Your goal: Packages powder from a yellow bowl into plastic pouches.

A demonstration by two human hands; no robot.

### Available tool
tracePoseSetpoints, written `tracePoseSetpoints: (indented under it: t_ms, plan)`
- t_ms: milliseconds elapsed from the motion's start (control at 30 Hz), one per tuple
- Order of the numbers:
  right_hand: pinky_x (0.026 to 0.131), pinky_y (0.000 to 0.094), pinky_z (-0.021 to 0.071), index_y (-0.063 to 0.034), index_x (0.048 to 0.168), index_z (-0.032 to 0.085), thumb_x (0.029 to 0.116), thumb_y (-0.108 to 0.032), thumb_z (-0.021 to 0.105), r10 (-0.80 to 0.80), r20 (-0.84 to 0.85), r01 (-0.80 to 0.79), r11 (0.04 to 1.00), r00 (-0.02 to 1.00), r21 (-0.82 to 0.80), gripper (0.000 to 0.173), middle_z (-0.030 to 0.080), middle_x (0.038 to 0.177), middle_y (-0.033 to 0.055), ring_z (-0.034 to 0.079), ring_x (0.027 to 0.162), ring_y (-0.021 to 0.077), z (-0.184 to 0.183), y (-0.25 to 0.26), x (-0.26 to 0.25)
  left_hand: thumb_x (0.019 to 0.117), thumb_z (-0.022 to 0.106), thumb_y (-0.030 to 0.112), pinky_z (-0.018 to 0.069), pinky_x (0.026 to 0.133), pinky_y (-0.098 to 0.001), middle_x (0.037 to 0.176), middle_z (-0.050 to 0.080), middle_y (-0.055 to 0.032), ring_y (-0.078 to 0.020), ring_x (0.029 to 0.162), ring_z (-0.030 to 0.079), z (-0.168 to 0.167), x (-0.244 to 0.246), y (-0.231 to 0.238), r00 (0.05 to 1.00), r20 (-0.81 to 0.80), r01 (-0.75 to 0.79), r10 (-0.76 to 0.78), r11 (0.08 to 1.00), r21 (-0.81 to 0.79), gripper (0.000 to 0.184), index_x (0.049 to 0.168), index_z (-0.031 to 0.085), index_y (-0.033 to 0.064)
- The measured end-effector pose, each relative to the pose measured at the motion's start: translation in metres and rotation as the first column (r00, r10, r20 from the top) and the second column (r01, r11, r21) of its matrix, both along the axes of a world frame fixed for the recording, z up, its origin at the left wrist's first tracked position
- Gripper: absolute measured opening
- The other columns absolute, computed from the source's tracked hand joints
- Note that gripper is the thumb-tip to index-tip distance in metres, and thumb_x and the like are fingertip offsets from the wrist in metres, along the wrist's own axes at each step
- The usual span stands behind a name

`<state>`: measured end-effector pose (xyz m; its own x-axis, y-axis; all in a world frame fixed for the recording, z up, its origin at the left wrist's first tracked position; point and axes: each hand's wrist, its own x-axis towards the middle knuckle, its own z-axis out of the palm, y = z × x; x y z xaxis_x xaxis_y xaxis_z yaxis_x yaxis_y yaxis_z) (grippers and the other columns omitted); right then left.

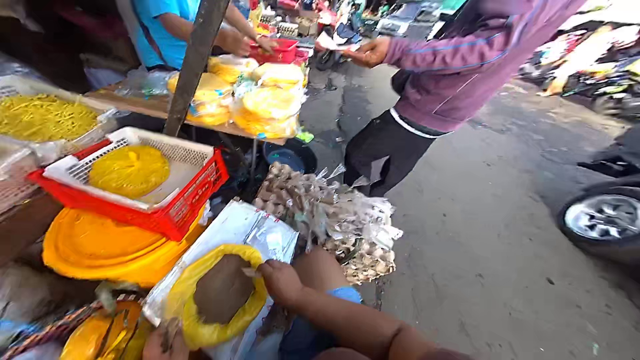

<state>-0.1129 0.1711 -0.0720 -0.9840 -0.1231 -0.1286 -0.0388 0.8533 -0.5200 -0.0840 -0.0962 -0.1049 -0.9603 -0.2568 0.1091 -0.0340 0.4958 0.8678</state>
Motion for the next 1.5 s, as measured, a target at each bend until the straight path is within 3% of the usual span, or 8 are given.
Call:
tracePoseSetpoints:
  t_ms: [67, 233, 367, 533, 800, 1033, 1233, 1500]
  plan:
    - [0.098, 0.055, 0.0531, -0.0019, 0.127, 0.067, 0.103, -0.008, 0.049, 0.025, 0.052, -0.026, 0.999, 0.998, 0.025, 0.031, 0.067, 0.124, 0.0232, 0.065, 0.117, 0.0394, 0.009, -0.007, 0.0, 0.0943, 0.065, 0.002, 0.0525, 0.098, -0.0502, 0.117, 0.064, -0.0352, -0.0396, 0.109, 0.065, 0.0, 0.004, 0.001, 0.998, -0.049, -0.042, 0.042, 0.999, -0.015, 0.033, 0.12, 0.06, -0.0183]
    - [0.094, 0.0571, 0.0528, 0.0017, 0.126, 0.067, 0.103, -0.011, 0.047, 0.046, 0.146, -0.059, 0.995, 0.988, 0.081, 0.033, 0.066, 0.121, 0.0271, 0.066, 0.111, 0.0431, -0.002, -0.021, 0.002, 0.0958, 0.065, 0.006, 0.0521, 0.102, -0.0478, 0.121, 0.065, -0.0302, -0.0365, 0.114, 0.066, 0.002, 0.005, 0.0, 0.994, 0.108, -0.022, 0.032, 0.996, -0.089, 0.033, 0.123, 0.062, -0.0131]
    - [0.1, 0.0543, 0.0506, -0.0045, 0.13, 0.066, 0.1045, -0.016, 0.048, 0.013, 0.327, -0.009, 1.0, 0.945, -0.013, 0.033, 0.066, 0.127, 0.022, 0.065, 0.117, 0.0377, -0.006, -0.034, 0.002, 0.0957, 0.063, 0.003, 0.0527, 0.101, -0.0445, 0.12, 0.066, -0.0279, -0.0343, 0.112, 0.066, 0.0, 0.004, 0.003, 0.99, 0.14, 0.016, -0.001, 0.994, -0.111, 0.028, 0.12, 0.064, -0.0117]
    - [0.101, 0.0491, 0.0508, -0.0011, 0.127, 0.067, 0.1018, -0.011, 0.052, -0.012, 0.304, 0.067, 0.983, 0.953, -0.17, 0.031, 0.07, 0.12, 0.0199, 0.067, 0.113, 0.032, -0.025, -0.038, -0.003, 0.0928, 0.063, 0.0, 0.0538, 0.097, -0.0451, 0.113, 0.068, -0.0263, -0.035, 0.106, 0.067, -0.006, 0.001, 0.009, 0.993, 0.108, 0.071, -0.051, 0.979, -0.191, 0.024, 0.115, 0.067, -0.01]
    - [0.08, 0.0366, 0.0577, 0.003, 0.127, 0.063, 0.1045, -0.01, 0.052, -0.14, 0.382, 0.293, 0.878, 0.913, -0.378, 0.028, 0.07, 0.106, 0.016, 0.07, 0.084, 0.0196, -0.017, -0.018, -0.029, 0.0931, 0.065, 0.005, 0.0536, 0.096, -0.0488, 0.109, 0.069, -0.0261, -0.0383, 0.105, 0.068, -0.01, 0.003, 0.008, 0.995, 0.086, 0.068, -0.047, 0.963, -0.262, 0.022, 0.11, 0.069, -0.0083]
    - [0.078, 0.0313, 0.0524, 0.0013, 0.123, 0.066, 0.1048, -0.012, 0.054, 0.014, 0.219, 0.072, 0.921, 0.976, -0.384, 0.026, 0.068, 0.099, 0.0117, 0.062, 0.08, 0.0131, 0.044, 0.008, -0.061, 0.0969, 0.067, 0.016, 0.0535, 0.095, -0.0493, 0.107, 0.068, -0.0256, -0.0377, 0.102, 0.067, -0.016, 0.002, 0.006, 0.994, 0.078, 0.09, -0.074, 0.972, -0.218, 0.028, 0.11, 0.068, -0.0086]
    - [0.078, 0.0306, 0.0501, -0.002, 0.118, 0.068, 0.1052, -0.012, 0.055, 0.218, 0.262, -0.132, 0.942, 0.94, -0.309, 0.021, 0.067, 0.097, 0.009, 0.059, 0.08, 0.0112, 0.084, 0.007, -0.082, 0.0972, 0.068, 0.021, 0.0541, 0.093, -0.0474, 0.104, 0.068, -0.024, -0.0356, 0.099, 0.068, -0.018, 0.0, 0.008, 0.995, 0.057, 0.088, -0.078, 0.973, -0.215, 0.03, 0.108, 0.069, -0.0074]
    - [0.106, 0.0507, 0.047, -0.0037, 0.124, 0.07, 0.1048, -0.012, 0.051, 0.473, 0.172, -0.449, 0.879, 0.864, -0.163, 0.028, 0.07, 0.123, 0.0181, 0.065, 0.119, 0.031, 0.076, -0.059, -0.074, 0.0949, 0.072, 0.02, 0.0536, 0.096, -0.0471, 0.108, 0.068, -0.025, -0.0359, 0.102, 0.067, -0.015, 0.001, 0.007, 0.992, 0.097, 0.104, -0.085, 0.97, -0.219, 0.034, 0.114, 0.067, -0.0089]
